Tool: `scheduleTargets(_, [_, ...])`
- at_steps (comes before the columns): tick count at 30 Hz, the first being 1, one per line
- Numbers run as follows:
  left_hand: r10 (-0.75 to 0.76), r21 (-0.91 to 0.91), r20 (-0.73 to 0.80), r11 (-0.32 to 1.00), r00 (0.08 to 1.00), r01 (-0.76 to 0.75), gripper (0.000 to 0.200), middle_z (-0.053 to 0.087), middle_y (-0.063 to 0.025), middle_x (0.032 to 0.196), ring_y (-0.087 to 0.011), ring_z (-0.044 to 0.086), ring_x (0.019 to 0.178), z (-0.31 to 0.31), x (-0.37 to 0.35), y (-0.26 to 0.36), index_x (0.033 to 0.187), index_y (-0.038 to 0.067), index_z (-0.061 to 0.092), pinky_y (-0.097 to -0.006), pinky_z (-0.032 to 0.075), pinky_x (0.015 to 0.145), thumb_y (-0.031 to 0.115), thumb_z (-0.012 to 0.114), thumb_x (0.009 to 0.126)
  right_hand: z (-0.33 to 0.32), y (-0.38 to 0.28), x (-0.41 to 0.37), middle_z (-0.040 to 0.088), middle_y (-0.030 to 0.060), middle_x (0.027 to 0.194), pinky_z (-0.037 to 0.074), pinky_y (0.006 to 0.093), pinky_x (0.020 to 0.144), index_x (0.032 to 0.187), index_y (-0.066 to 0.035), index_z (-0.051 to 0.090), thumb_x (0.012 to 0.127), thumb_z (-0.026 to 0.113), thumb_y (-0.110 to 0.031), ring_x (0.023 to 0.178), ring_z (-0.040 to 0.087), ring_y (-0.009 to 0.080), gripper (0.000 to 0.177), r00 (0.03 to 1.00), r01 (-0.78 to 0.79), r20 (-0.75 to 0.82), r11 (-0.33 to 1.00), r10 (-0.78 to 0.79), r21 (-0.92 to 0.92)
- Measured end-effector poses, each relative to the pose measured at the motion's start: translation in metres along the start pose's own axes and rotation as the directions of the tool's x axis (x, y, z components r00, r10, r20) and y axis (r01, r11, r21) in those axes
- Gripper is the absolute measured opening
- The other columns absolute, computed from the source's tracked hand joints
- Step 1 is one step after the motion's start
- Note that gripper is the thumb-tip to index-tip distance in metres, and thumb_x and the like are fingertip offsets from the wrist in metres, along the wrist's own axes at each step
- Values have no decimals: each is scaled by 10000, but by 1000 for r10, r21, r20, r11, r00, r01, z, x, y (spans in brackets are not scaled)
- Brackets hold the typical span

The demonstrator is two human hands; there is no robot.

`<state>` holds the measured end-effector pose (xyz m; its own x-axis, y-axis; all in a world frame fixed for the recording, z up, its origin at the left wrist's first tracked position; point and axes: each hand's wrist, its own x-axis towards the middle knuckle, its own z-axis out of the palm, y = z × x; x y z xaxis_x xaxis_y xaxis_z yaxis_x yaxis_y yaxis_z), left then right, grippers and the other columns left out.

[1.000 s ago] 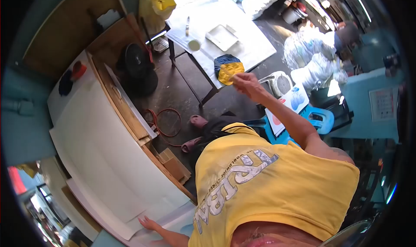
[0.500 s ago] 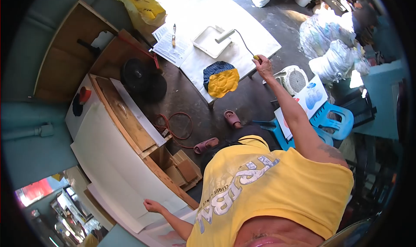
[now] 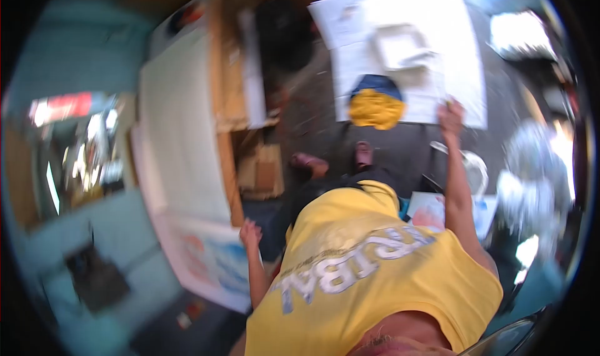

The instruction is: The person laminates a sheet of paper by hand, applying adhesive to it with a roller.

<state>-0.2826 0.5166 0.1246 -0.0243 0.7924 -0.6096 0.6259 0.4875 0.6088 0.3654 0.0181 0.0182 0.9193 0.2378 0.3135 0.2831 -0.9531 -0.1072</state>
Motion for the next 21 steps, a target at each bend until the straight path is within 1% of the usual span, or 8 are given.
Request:
scheduleTargets(1, [2,-155,140,988,990,20,171,570,4,631,-92,470,424,-7,1,-8,946,130,636,-246,404,367,287,693,982,-4,-3,4,668,170,1113,495,494,928,1133,-27,672,862,673,-228,1019,627,381,337,999,33,0,999,-33,-22])
scheduleTargets(4, [120,197,-98,976,988,-99,256,670,-22,724,-96,594,516,2,-23,1,958,83,647,-255,452,425,333,692,993,-26,-41,8,676,170,1154,480,479,956,1284,-53,646,869,760,-259,1063,631,363,477,987,6,-160,997,8,81])
scheduleTargets(7, [171,132,-229,981,958,-144,252,712,-23,822,-114,660,614,8,-16,-3,1009,73,669,-259,487,470,322,700,986,-47,-110,12,673,180,1148,476,476,955,1314,-58,630,886,776,-240,1065,630,352,488,976,95,-211,974,-51,204])
scheduleTargets(9, [44,-28,-230,998,972,-52,315,706,-47,1039,-160,691,867,12,-15,10,1151,88,645,-335,546,650,353,691,988,-41,-168,4,668,167,1123,483,436,952,1323,-39,625,904,775,-235,1065,628,310,486,980,182,-160,875,-122,448])
scheduleTargets(11, [-2,-180,-232,983,973,-41,377,679,-71,1201,-208,679,1046,12,-3,14,1247,113,606,-417,570,786,383,674,993,-20,-232,-8,668,146,1121,489,398,944,1339,-24,610,933,729,-178,1037,631,283,451,973,-7,158,658,-171,753])
scheduleTargets(15, [-122,-492,-242,870,963,-13,579,558,-143,1406,-315,560,1292,-5,51,32,1421,97,480,-535,515,954,458,646,999,-17,-377,-35,620,4,878,490,263,727,1315,-17,601,957,726,-190,806,569,99,417,599,-294,486,390,-636,872])
scheduleTargets(18, [-173,-675,-239,737,956,-35,767,455,-215,1505,-374,478,1378,-32,115,39,1528,41,345,-579,472,1025,534,608,1002,-45,-482,-48,653,40,981,517,284,761,1338,-21,597,966,717,-301,911,630,138,481,291,-579,666,428,-686,694])
scheduleTargets(21, [-267,-798,-268,600,926,-58,639,556,-146,1308,-311,561,1179,-55,194,31,1382,73,482,-551,513,919,518,674,964,-25,-568,-61,657,57,1087,531,339,840,1351,-37,586,965,713,-374,1003,645,181,528,115,-766,750,423,-652,484])
